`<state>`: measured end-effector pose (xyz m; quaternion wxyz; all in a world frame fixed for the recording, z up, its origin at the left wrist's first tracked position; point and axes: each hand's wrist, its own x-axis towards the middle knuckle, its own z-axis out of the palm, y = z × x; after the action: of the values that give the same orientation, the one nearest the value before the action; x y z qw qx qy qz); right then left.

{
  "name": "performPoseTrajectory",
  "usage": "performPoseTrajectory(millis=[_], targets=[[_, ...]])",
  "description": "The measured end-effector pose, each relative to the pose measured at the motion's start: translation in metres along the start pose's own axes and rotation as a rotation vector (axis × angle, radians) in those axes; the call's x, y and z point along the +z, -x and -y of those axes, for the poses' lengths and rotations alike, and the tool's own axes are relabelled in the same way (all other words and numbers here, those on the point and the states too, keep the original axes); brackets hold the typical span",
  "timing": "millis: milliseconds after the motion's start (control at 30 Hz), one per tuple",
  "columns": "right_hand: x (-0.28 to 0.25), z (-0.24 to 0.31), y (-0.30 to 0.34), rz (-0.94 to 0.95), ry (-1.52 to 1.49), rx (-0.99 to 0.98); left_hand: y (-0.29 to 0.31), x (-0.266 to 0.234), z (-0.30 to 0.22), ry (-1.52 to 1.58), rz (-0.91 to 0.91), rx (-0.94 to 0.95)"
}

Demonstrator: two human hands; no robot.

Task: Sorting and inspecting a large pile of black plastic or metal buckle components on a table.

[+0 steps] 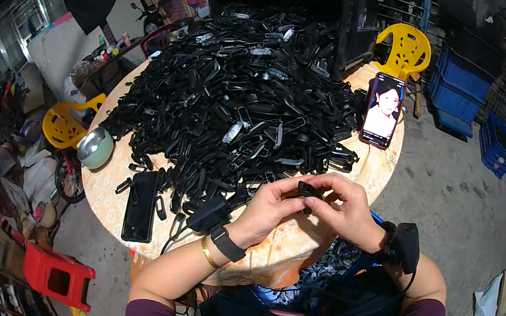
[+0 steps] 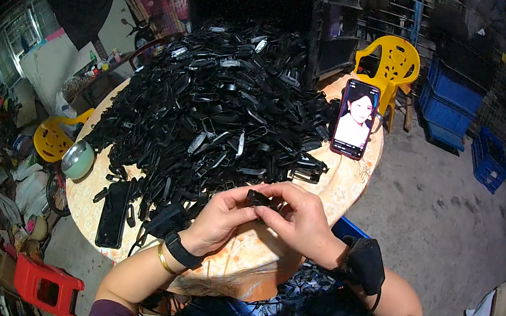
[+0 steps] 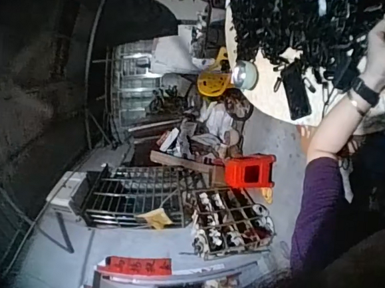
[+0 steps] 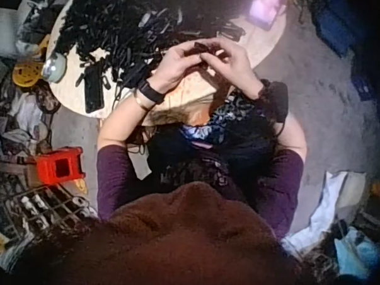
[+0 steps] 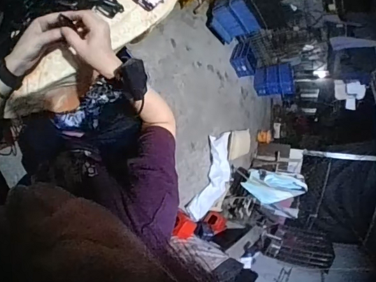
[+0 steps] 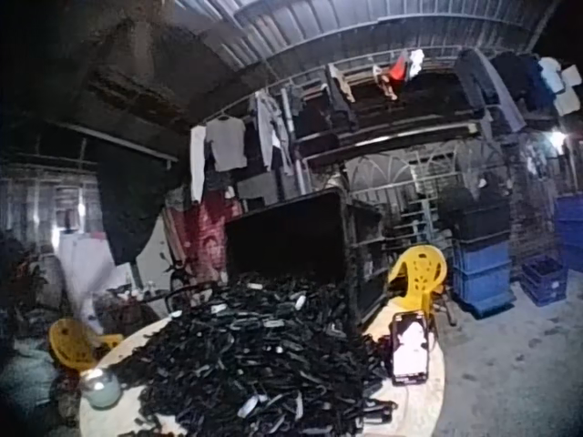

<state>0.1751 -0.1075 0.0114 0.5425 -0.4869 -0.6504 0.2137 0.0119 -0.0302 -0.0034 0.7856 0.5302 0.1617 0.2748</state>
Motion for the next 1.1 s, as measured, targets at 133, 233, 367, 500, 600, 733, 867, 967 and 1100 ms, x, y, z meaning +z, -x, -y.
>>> performPoseTrajectory(millis=[133, 233, 367, 500, 600, 733, 867, 967, 1100], targets=[[0.0000, 0.0047, -0.0037, -0.103, -0.012, 0.001, 0.0009, -0.0030, -0.0014, -0.048, -0.112, 0.026], [-0.0044, 0.0003, -0.0035, -0.006, 0.047, 0.040, 0.0002, -0.0044, -0.0001, -0.184, -0.200, 0.149], [-0.0046, 0.0003, -0.0020, -0.034, 0.110, -0.013, 0.0001, -0.0052, -0.0007, -0.268, -0.211, 0.171], [-0.0029, 0.0023, 0.0000, -0.057, 0.107, -0.079, 0.0022, -0.0020, -0.0050, -0.449, -0.227, 0.190], [-0.0026, 0.0012, -0.0005, -0.044, 0.144, -0.098, 0.0001, -0.0031, 0.0008, -0.437, -0.231, 0.235], [-0.0005, 0.0003, 0.0007, -0.082, 0.168, -0.106, 0.0013, 0.0009, -0.0043, -0.221, -0.263, 0.172], [0.0011, -0.0015, 0.0011, -0.127, 0.176, -0.204, 0.0023, 0.0002, -0.0058, -0.218, -0.257, 0.100], [0.0012, 0.0007, 0.0003, -0.097, 0.213, -0.189, 0.0023, -0.0045, -0.0025, -0.276, -0.217, 0.127], [0.0005, 0.0017, -0.0005, -0.084, 0.245, -0.172, 0.0025, 0.0001, -0.0039, -0.214, -0.224, 0.107]])
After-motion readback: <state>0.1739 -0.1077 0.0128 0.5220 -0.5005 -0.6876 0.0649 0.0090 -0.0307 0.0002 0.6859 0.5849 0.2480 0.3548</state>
